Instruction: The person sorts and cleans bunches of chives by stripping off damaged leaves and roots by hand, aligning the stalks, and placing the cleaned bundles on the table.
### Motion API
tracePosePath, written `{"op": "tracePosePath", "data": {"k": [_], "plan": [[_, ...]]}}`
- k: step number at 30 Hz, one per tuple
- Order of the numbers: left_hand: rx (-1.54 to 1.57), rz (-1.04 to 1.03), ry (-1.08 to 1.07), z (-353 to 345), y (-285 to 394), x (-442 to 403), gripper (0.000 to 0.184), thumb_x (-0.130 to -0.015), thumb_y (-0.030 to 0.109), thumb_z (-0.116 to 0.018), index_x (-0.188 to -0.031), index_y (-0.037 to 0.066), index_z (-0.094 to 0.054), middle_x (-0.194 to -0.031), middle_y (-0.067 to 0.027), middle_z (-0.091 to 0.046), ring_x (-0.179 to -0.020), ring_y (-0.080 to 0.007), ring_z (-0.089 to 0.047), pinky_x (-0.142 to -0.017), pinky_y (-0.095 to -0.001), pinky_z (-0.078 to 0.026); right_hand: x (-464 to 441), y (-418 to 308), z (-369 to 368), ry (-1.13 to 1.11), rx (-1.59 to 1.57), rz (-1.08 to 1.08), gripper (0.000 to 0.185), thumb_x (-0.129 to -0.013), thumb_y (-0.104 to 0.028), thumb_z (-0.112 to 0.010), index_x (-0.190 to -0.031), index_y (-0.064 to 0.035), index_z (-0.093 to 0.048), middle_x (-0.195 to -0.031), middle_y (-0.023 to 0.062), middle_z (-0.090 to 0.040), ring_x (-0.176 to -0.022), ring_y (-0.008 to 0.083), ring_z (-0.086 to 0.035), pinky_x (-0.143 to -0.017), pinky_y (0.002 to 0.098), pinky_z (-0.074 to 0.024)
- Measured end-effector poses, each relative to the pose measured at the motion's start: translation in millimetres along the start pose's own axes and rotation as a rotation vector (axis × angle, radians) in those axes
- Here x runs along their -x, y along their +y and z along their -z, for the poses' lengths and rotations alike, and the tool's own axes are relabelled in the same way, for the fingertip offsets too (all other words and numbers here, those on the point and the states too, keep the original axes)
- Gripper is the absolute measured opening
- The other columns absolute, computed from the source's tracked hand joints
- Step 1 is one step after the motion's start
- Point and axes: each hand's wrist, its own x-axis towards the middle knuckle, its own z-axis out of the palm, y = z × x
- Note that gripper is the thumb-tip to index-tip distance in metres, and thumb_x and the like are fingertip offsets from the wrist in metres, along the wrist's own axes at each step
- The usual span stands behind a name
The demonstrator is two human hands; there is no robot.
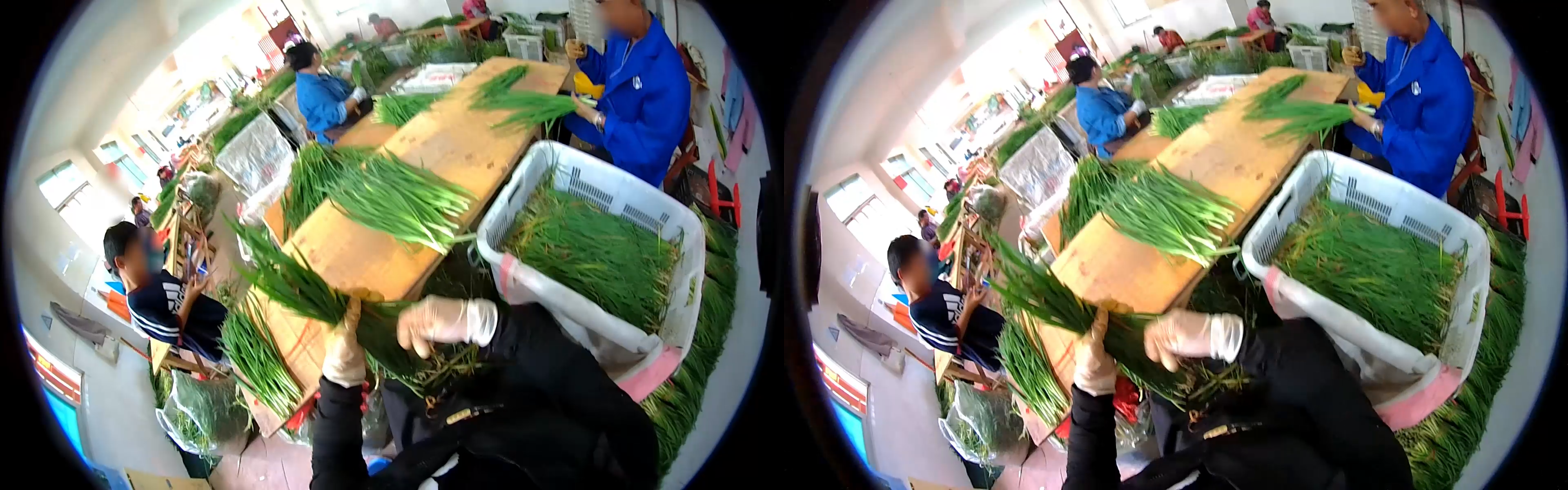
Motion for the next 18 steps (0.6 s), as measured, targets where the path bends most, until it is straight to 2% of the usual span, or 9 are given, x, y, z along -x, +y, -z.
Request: {"op": "tracePosePath", "data": {"k": [4, 6, 8, 9, 11, 13, 15, 16, 18], "plan": [[0.130, 0.001, -0.027, -2.1, 27.5, -4.3, 0.025, -0.082, 0.024, -0.056, -0.095, 0.003, -0.054, -0.087, -0.0070, -0.058, -0.078, -0.0190, -0.055, -0.072, -0.0307, -0.045, 29.5, -62.1, 19.0, 0.355, -0.595, 0.102, 0.022, -0.083, -0.019, -0.053, -0.088, 0.0019, -0.058, -0.078, 0.0097, -0.063, -0.054, 0.0125, -0.057, -0.050, 0.0234, -0.0446], [0.116, -0.101, 0.069, 39.0, 30.6, -23.2, 0.025, -0.082, 0.026, -0.055, -0.094, 0.004, -0.054, -0.088, -0.0081, -0.058, -0.078, -0.0204, -0.056, -0.073, -0.0335, -0.046, 66.5, -54.0, 39.0, 0.396, -0.258, 0.142, 0.018, -0.083, -0.016, -0.053, -0.085, 0.0015, -0.057, -0.066, 0.0116, -0.062, -0.046, 0.0129, -0.055, -0.042, 0.0250, -0.0426], [0.298, -0.099, -0.117, 60.3, 45.7, -33.2, 0.027, -0.082, 0.027, -0.055, -0.095, 0.003, -0.054, -0.090, -0.0096, -0.057, -0.082, -0.0225, -0.056, -0.076, -0.0386, -0.046, 96.3, -9.8, 35.8, 0.431, -0.434, 0.203, 0.014, -0.083, -0.011, -0.052, -0.075, 0.0008, -0.054, -0.071, 0.0092, -0.060, -0.045, 0.0112, -0.052, -0.042, 0.0211, -0.0414], [0.243, -0.155, -0.032, 66.7, 52.1, -31.7, 0.030, -0.083, 0.029, -0.053, -0.097, 0.003, -0.053, -0.090, -0.0106, -0.057, -0.085, -0.0241, -0.056, -0.079, -0.0416, -0.045, 111.1, 15.7, 28.4, 0.422, -0.554, 0.013, 0.011, -0.082, -0.009, -0.052, -0.077, -0.0001, -0.054, -0.076, 0.0089, -0.061, -0.048, 0.0109, -0.054, -0.047, 0.0216, -0.0437], [0.243, -0.224, 0.118, 94.2, 58.2, -38.9, 0.035, -0.084, 0.030, -0.050, -0.104, 0.001, -0.052, -0.093, -0.0132, -0.057, -0.091, -0.0279, -0.054, -0.089, -0.0466, -0.040, 138.0, 76.6, 12.5, 0.158, 0.539, -0.680, 0.039, -0.076, -0.013, -0.058, -0.112, -0.0051, -0.043, -0.102, 0.0147, -0.054, -0.080, 0.0230, -0.057, -0.069, 0.0330, -0.0461], [0.218, -0.240, 0.167, 91.9, 66.2, -41.0, 0.040, -0.085, 0.030, -0.047, -0.110, -0.001, -0.048, -0.103, -0.0168, -0.055, -0.097, -0.0297, -0.052, -0.092, -0.0473, -0.037, 142.4, 76.9, -0.9, -0.009, 1.033, -1.001, 0.067, -0.072, -0.018, -0.061, -0.128, -0.0099, -0.027, -0.113, 0.0182, -0.046, -0.098, 0.0305, -0.051, -0.081, 0.0381, -0.0424], [0.183, -0.256, 0.188, 95.3, 70.0, -49.7, 0.043, -0.086, 0.031, -0.045, -0.114, -0.002, -0.046, -0.111, -0.0200, -0.051, -0.101, -0.0324, -0.050, -0.092, -0.0474, -0.037, 129.9, 67.7, 11.4, 0.078, 0.889, -0.794, 0.084, -0.065, -0.019, -0.067, -0.133, -0.0118, -0.018, -0.109, 0.0172, -0.050, -0.098, 0.0316, -0.052, -0.086, 0.0355, -0.0402], [0.215, -0.245, 0.151, 94.4, 71.5, -53.8, 0.040, -0.086, 0.029, -0.046, -0.112, -0.001, -0.047, -0.109, -0.0201, -0.052, -0.100, -0.0332, -0.050, -0.091, -0.0480, -0.038, 128.1, 79.8, 14.1, 0.234, 0.568, -0.411, 0.069, -0.071, -0.024, -0.063, -0.129, -0.0085, -0.029, -0.106, 0.0181, -0.052, -0.098, 0.0315, -0.050, -0.086, 0.0364, -0.0407], [0.248, -0.191, 0.059, 88.1, 73.4, -61.0, 0.037, -0.085, 0.027, -0.048, -0.109, -0.001, -0.049, -0.105, -0.0190, -0.054, -0.100, -0.0326, -0.051, -0.089, -0.0487, -0.039, 98.7, 61.3, 6.7, 0.347, -0.189, -0.291, 0.054, -0.075, -0.026, -0.058, -0.122, -0.0043, -0.040, -0.101, 0.0164, -0.055, -0.095, 0.0295, -0.052, -0.083, 0.0357, -0.0416]]}}
